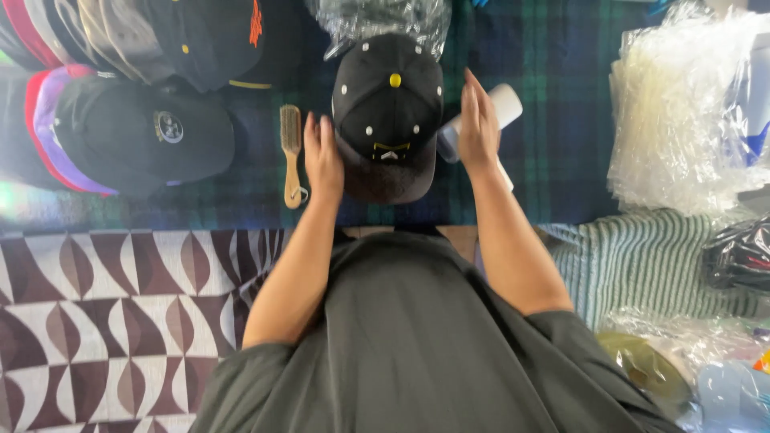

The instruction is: The person uses a handheld steamer and a brush to clean and shape baseball caps on a wooden head form, then wraps the finished cap in plastic.

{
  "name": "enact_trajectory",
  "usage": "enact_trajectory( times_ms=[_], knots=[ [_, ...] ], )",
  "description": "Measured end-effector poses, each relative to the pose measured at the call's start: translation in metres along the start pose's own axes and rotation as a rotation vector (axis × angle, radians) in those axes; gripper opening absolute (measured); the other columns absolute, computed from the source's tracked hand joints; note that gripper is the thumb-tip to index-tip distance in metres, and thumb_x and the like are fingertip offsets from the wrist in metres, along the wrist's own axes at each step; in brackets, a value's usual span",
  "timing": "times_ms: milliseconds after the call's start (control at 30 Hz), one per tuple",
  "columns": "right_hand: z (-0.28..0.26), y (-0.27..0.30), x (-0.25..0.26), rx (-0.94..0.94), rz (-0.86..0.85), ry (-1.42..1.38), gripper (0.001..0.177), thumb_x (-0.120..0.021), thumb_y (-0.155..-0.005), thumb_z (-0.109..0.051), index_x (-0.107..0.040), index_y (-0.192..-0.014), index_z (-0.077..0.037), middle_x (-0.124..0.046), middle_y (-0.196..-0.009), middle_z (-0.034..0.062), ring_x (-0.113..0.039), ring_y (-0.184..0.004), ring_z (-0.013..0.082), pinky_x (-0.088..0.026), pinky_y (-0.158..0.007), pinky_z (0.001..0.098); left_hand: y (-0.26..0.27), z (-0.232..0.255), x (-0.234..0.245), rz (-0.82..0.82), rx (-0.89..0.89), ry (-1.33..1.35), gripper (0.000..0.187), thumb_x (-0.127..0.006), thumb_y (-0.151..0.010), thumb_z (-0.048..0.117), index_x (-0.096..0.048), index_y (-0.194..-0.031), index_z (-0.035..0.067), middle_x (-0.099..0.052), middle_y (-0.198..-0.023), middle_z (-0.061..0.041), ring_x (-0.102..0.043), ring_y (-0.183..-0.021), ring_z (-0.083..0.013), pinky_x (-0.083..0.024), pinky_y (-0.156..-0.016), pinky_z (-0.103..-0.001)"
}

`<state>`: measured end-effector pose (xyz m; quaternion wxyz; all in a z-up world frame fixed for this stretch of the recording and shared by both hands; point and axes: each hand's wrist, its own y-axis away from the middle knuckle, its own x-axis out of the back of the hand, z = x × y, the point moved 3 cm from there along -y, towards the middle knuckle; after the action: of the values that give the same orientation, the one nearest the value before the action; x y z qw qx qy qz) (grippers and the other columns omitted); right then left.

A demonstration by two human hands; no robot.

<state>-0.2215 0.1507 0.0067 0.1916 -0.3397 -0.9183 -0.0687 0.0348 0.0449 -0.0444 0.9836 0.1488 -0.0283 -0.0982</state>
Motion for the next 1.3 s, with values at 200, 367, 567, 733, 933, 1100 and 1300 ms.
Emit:
enact_trajectory(
  times_ms=[200, 367, 567, 733, 933, 1100, 1300],
  knots=[
    [0.162, 0.058, 0.062, -0.142, 0.214, 0.761, 0.055, -0.075, -0.088, -0.032, -0.054, -0.138, -0.029, -0.050, -0.134, 0.0014, -0.061, -0.117, 0.0325, -0.054, -0.091, 0.0587, 0.049, -0.091, 0.011, 0.034, 0.247, 0.326, 0.037, -0.061, -0.105, 0.017, -0.057, -0.140, 0.004, -0.063, -0.126, -0.021, -0.064, -0.113, -0.0301, -0.058, -0.089, -0.054],
    [0.167, 0.046, 0.051, -0.162, -0.038, 1.021, 0.070, -0.082, -0.082, -0.032, -0.051, -0.144, -0.021, -0.056, -0.122, 0.0097, -0.065, -0.107, 0.0394, -0.058, -0.083, 0.0586, 0.056, -0.068, 0.009, -0.005, 0.200, 0.204, 0.031, -0.060, -0.107, 0.020, -0.060, -0.131, 0.001, -0.070, -0.110, -0.018, -0.069, -0.101, -0.0223, -0.062, -0.082, -0.044],
    [0.152, 0.031, 0.059, -0.259, -0.170, 0.900, 0.069, -0.083, -0.081, -0.033, -0.051, -0.142, -0.030, -0.056, -0.128, 0.0021, -0.068, -0.110, 0.0399, -0.058, -0.094, 0.0551, 0.082, -0.012, -0.006, 0.037, 0.175, 0.183, 0.026, -0.061, -0.106, 0.022, -0.064, -0.124, 0.003, -0.070, -0.101, -0.011, -0.066, -0.096, -0.0150, -0.057, -0.086, -0.035],
    [0.114, 0.036, 0.082, -0.276, -0.007, 0.329, 0.047, -0.073, -0.084, -0.011, -0.064, -0.129, -0.003, -0.062, -0.107, 0.0235, -0.070, -0.085, 0.0426, -0.065, -0.056, 0.0461, 0.073, -0.018, -0.002, 0.034, 0.184, 0.181, 0.023, -0.062, -0.104, 0.021, -0.065, -0.119, 0.003, -0.067, -0.086, -0.014, -0.068, -0.072, -0.0205, -0.061, -0.059, -0.035],
    [0.086, 0.043, 0.088, -0.324, 0.186, -0.278, 0.029, -0.074, -0.083, -0.013, -0.066, -0.111, -0.009, -0.068, -0.082, 0.0095, -0.073, -0.059, 0.0228, -0.061, -0.049, 0.0349, 0.046, -0.029, 0.020, 0.098, -0.128, -0.122, 0.034, -0.062, -0.107, 0.030, -0.059, -0.134, 0.009, -0.068, -0.114, -0.015, -0.066, -0.106, -0.0243, -0.053, -0.091, -0.040],
    [0.020, 0.033, 0.064, -0.224, 0.148, -0.513, 0.038, -0.066, -0.086, -0.006, -0.059, -0.123, -0.008, -0.066, -0.100, 0.0088, -0.069, -0.069, 0.0188, -0.056, -0.061, 0.0317, -0.017, 0.076, 0.005, -0.144, -0.324, -0.084, 0.054, -0.049, -0.111, 0.033, -0.042, -0.152, -0.001, -0.047, -0.152, -0.028, -0.043, -0.143, -0.0422, -0.037, -0.118, -0.048],
    [-0.013, 0.028, 0.055, -0.234, 0.081, -0.547, 0.047, -0.064, -0.082, -0.010, -0.057, -0.128, -0.002, -0.061, -0.106, 0.0117, -0.059, -0.056, 0.0178, -0.047, -0.052, 0.0290, -0.082, 0.079, -0.019, -0.364, 0.004, -0.148, 0.082, -0.040, -0.090, 0.067, -0.063, -0.136, 0.003, -0.062, -0.145, -0.011, -0.055, -0.138, -0.0231, -0.040, -0.114, -0.031]
  ],
)
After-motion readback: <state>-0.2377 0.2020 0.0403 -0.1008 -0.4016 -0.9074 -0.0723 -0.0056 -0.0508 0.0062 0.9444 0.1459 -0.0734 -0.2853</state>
